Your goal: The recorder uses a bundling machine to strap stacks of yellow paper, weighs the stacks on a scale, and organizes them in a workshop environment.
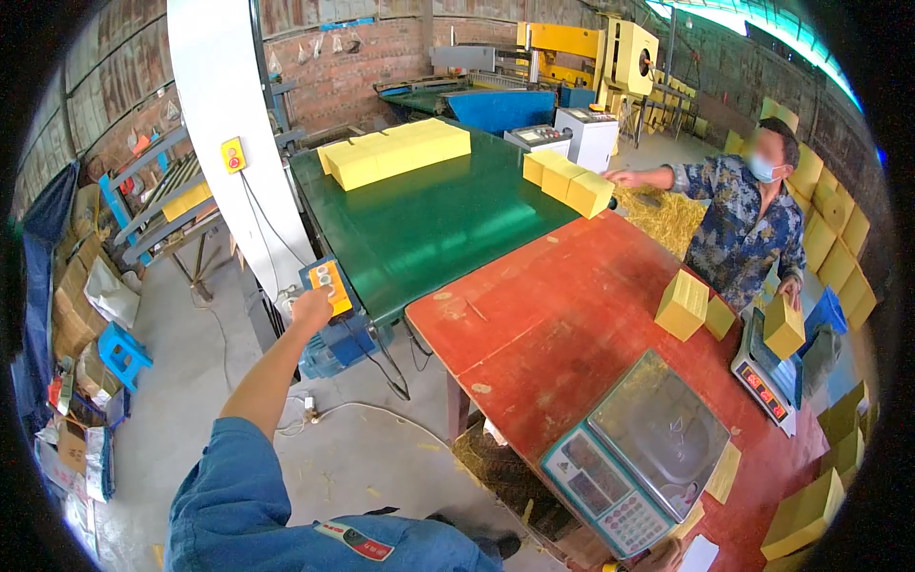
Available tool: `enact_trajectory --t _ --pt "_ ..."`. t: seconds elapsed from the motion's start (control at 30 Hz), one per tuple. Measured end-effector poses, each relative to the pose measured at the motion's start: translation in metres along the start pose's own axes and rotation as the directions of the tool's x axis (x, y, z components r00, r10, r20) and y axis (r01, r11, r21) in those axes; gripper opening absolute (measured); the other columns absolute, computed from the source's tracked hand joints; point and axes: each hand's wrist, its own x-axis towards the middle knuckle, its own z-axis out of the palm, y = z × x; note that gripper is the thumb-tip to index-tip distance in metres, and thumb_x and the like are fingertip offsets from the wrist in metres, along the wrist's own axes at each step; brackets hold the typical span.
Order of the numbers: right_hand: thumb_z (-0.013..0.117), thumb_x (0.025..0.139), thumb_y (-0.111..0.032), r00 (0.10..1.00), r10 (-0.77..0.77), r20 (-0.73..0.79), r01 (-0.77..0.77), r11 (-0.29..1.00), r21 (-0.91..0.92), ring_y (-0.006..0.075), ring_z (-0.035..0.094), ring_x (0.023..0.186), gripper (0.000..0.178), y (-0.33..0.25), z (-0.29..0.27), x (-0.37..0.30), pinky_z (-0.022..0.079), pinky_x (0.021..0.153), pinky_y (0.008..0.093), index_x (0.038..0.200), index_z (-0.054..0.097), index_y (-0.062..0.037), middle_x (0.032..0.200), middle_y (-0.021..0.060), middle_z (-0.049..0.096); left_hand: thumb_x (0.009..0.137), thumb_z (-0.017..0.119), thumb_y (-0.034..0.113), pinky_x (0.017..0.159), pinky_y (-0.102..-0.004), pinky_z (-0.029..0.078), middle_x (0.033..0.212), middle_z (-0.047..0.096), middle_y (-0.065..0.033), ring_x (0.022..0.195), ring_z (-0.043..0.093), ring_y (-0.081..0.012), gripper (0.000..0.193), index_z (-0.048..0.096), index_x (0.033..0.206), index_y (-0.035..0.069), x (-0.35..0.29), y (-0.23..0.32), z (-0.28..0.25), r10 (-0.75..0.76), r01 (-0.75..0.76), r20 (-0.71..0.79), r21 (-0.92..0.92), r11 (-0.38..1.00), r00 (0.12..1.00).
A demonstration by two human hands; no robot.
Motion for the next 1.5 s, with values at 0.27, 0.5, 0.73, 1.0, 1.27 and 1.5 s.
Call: enact_trajectory --t 0.27,0.5,0.73,1.0,1.27,1.5 --pt "0.055 0.094 -0.026 0.999 0.024 0.045 -0.024 1.000 0.003 0.0344 0.064 0.092 0.023 0.019 0.004 -0.007 0.051 0.079 0.0451 0.106 0.067 -0.0095 0.103 0.0118 0.068 0.088 0.051 0.017 0.078 -0.0479 0.053 0.098 0.070 -0.0185 0.092 0.068 -0.0361 0.028 0.065 0.112 0.013 0.003 0.003 0.008 0.014 -0.014 -0.006 -0.021 1.000 1.000" --pt "0.051 0.093 -0.017 0.986 0.119 0.114 -0.123 0.992 0.035 0.0349 0.055 0.111 0.023 0.026 0.019 -0.011 0.042 0.095 0.0431 0.109 0.060 -0.0025 0.118 0.0133 0.062 0.089 0.051 0.018 0.079 -0.0494 0.052 0.097 0.069 -0.0198 0.095 0.067 -0.0365 0.028 0.064 0.113 0.014 0.001 -0.001 0.007 0.012 -0.013 -0.025 -0.032 0.999 1.000" --pt "0.050 0.094 -0.017 0.992 0.098 0.084 -0.100 0.995 0.022 0.0349 0.055 0.111 0.023 0.019 0.015 -0.011 0.041 0.095 0.0431 0.109 0.060 -0.0029 0.118 0.0130 0.062 0.085 0.050 0.012 0.079 -0.0489 0.052 0.096 0.069 -0.0195 0.093 0.067 -0.0366 0.033 0.063 0.115 0.012 -0.002 0.000 0.002 0.021 -0.022 -0.021 -0.011 1.000 1.000" --pt "0.050 0.093 -0.015 0.986 0.123 0.113 -0.128 0.991 0.039 0.0346 0.055 0.111 0.022 0.021 0.014 -0.010 0.041 0.095 0.0434 0.109 0.060 -0.0031 0.119 0.0128 0.062 0.084 0.050 0.010 0.081 -0.0494 0.052 0.096 0.069 -0.0209 0.093 0.067 -0.0370 0.038 0.062 0.120 0.012 0.000 -0.002 0.004 0.031 -0.031 -0.011 -0.015 0.999 0.999" --pt "0.048 0.094 -0.017 0.986 0.130 0.100 -0.131 0.991 -0.001 0.0355 0.054 0.114 0.024 0.027 0.022 -0.011 0.041 0.097 0.0442 0.108 0.060 -0.0023 0.120 0.0146 0.061 0.081 0.055 0.011 0.083 -0.0487 0.051 0.105 0.068 -0.0178 0.098 0.065 -0.0358 0.041 0.062 0.121 0.015 0.005 -0.006 0.011 -0.025 0.025 0.017 -0.012 1.000 1.000" --pt "0.048 0.094 -0.017 0.986 0.137 0.094 -0.137 0.990 -0.005 0.0355 0.054 0.114 0.024 0.024 0.019 -0.010 0.041 0.098 0.0441 0.108 0.061 -0.0025 0.119 0.0144 0.062 0.086 0.051 0.012 0.079 -0.0488 0.052 0.099 0.069 -0.0206 0.094 0.067 -0.0360 0.037 0.060 0.122 0.011 0.003 -0.006 0.008 0.047 -0.048 0.013 0.030 0.998 0.999"
